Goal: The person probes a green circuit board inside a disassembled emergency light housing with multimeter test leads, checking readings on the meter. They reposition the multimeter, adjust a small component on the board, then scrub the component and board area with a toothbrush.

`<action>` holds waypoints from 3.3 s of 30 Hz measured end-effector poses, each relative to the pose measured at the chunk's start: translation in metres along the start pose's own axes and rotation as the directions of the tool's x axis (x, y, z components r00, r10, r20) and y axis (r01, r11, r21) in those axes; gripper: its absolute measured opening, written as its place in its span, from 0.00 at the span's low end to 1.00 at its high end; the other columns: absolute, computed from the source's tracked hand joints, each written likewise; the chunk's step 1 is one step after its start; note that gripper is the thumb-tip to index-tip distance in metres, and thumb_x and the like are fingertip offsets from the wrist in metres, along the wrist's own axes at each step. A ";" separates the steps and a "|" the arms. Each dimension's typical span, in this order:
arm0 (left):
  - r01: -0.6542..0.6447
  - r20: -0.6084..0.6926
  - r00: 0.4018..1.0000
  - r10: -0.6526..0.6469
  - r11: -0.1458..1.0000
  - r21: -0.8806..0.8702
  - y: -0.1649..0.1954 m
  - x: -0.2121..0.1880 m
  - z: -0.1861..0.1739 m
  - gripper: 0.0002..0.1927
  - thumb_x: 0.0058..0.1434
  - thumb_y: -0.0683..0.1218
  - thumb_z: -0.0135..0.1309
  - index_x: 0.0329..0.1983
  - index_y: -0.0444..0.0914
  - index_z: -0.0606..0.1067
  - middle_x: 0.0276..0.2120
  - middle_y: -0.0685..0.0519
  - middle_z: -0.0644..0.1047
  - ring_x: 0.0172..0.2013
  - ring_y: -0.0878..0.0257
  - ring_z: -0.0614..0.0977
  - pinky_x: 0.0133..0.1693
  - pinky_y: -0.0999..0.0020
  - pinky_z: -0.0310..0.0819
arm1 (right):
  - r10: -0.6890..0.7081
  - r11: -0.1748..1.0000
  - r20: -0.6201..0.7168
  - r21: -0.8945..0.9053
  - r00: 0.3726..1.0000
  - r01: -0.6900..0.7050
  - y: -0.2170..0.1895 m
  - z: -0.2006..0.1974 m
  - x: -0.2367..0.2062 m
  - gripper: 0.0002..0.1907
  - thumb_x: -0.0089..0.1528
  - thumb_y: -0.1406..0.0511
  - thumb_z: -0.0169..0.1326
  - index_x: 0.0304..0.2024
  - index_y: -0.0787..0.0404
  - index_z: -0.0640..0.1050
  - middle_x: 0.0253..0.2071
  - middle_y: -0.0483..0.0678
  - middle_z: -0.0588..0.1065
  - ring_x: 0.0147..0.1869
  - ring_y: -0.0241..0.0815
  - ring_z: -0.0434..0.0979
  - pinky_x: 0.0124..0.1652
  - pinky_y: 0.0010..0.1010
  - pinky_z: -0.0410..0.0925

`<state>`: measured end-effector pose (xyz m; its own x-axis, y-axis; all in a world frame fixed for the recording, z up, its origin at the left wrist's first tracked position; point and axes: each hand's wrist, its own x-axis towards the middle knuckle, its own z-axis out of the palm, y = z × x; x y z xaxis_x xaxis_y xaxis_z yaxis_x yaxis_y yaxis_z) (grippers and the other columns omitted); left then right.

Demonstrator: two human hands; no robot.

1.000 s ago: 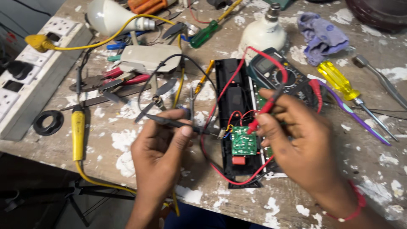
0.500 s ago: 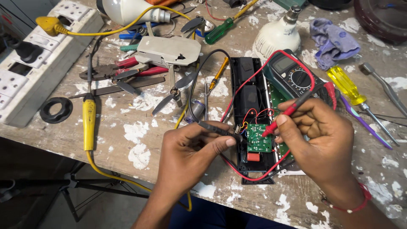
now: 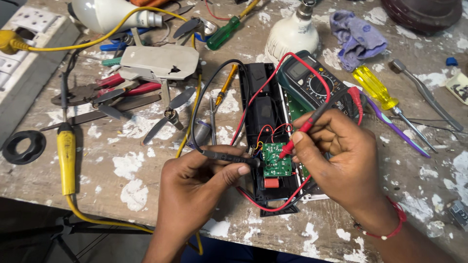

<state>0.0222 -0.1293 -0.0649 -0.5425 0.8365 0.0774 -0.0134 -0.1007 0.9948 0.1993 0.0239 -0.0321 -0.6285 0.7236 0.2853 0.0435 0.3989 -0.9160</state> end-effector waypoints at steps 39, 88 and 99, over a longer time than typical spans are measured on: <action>0.027 -0.017 1.000 -0.026 0.999 0.022 -0.002 0.006 0.006 0.11 0.55 0.37 0.66 0.42 0.30 0.83 0.32 0.50 0.86 0.29 0.72 0.83 0.32 0.77 0.79 | -0.002 0.996 0.013 -0.093 1.000 0.003 -0.003 -0.002 0.003 0.08 0.65 0.75 0.57 0.47 0.69 0.76 0.34 0.44 0.78 0.37 0.25 0.77 0.35 0.17 0.71; 0.084 -0.094 0.993 -0.072 0.987 0.136 0.005 -0.001 0.017 0.13 0.56 0.37 0.63 0.45 0.29 0.82 0.32 0.48 0.86 0.26 0.68 0.83 0.27 0.75 0.77 | -0.108 0.993 0.025 -0.054 0.994 0.109 -0.007 -0.015 0.001 0.06 0.65 0.73 0.58 0.45 0.69 0.76 0.33 0.43 0.78 0.37 0.25 0.77 0.35 0.20 0.73; 0.122 -0.119 0.987 -0.110 0.988 0.098 0.005 -0.003 0.020 0.13 0.55 0.36 0.64 0.44 0.29 0.82 0.30 0.48 0.85 0.24 0.68 0.82 0.25 0.76 0.74 | -0.167 0.982 0.001 -0.086 0.986 0.167 -0.012 -0.016 -0.003 0.06 0.64 0.72 0.58 0.43 0.68 0.76 0.32 0.43 0.78 0.36 0.25 0.79 0.35 0.21 0.74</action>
<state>0.0410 -0.1213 -0.0586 -0.6338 0.7724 -0.0411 0.0031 0.0557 0.9984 0.2129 0.0255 -0.0172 -0.6274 0.6464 0.4343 0.0051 0.5611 -0.8277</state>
